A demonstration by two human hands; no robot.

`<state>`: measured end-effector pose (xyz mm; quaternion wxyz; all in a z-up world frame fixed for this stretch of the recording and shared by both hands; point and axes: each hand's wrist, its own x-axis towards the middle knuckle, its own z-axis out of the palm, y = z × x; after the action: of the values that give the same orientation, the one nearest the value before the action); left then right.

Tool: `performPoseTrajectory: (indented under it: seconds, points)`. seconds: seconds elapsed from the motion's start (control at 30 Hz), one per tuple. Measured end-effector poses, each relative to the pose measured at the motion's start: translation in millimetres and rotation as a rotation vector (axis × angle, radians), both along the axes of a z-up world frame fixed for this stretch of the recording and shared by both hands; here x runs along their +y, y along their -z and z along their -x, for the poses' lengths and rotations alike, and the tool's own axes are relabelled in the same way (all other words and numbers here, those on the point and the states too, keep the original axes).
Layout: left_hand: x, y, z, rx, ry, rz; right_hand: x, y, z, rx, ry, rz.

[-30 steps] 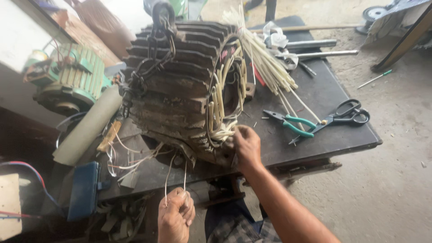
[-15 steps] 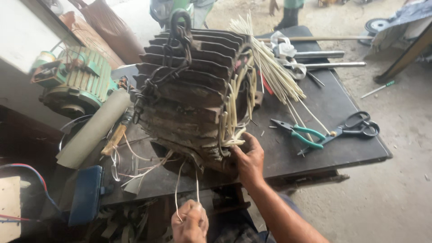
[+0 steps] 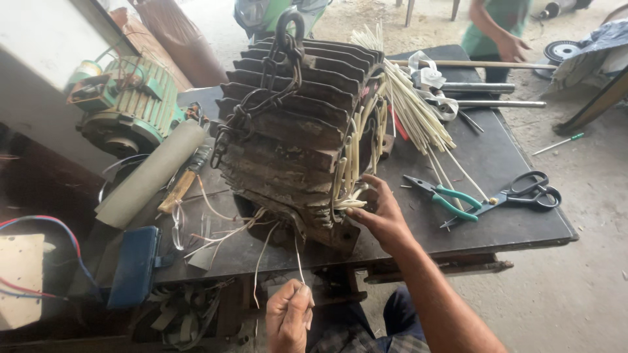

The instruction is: The person works on a disassembled motor stator, inserting and adjusting white insulated wires into slots on the metal core. They repeatedly pull, align, and tuck wires by hand while another person occasionally assists. The task continues without a visible final state.

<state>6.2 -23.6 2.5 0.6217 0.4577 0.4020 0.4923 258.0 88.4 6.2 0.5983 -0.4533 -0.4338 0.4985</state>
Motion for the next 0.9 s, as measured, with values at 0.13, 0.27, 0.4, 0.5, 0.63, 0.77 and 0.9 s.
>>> performPoseTrajectory:
  seconds: [0.13,0.27,0.4,0.5,0.63,0.77,0.9]
  points:
    - [-1.3,-7.7,7.7,0.002,-0.046,-0.010,1.0,14.8,-2.6,0.209,-0.073,-0.074]
    - [-12.6,-11.5,3.5,0.187,-0.043,-0.084,1.0,10.7,13.7,0.023,0.097,-0.028]
    - [-15.3,-11.4,4.9,0.133,0.124,-0.032,-27.2,-13.8,24.1,-0.176,0.190,0.220]
    - [-8.9,-20.7,42.1,0.199,0.161,-0.027,-63.0,-34.6,39.2,-0.496,0.351,0.047]
    - [1.8,-29.0,84.9,-0.029,-0.066,-0.025,-102.2,-42.0,70.6,-0.335,-0.083,0.123]
    - [18.1,-44.3,81.1,-0.014,-0.148,0.110,-106.7,-40.4,115.3,-0.050,-0.323,0.332]
    - [30.5,-67.5,73.5,0.126,-0.096,0.034,-99.9,-43.2,148.9,0.079,-0.339,0.303]
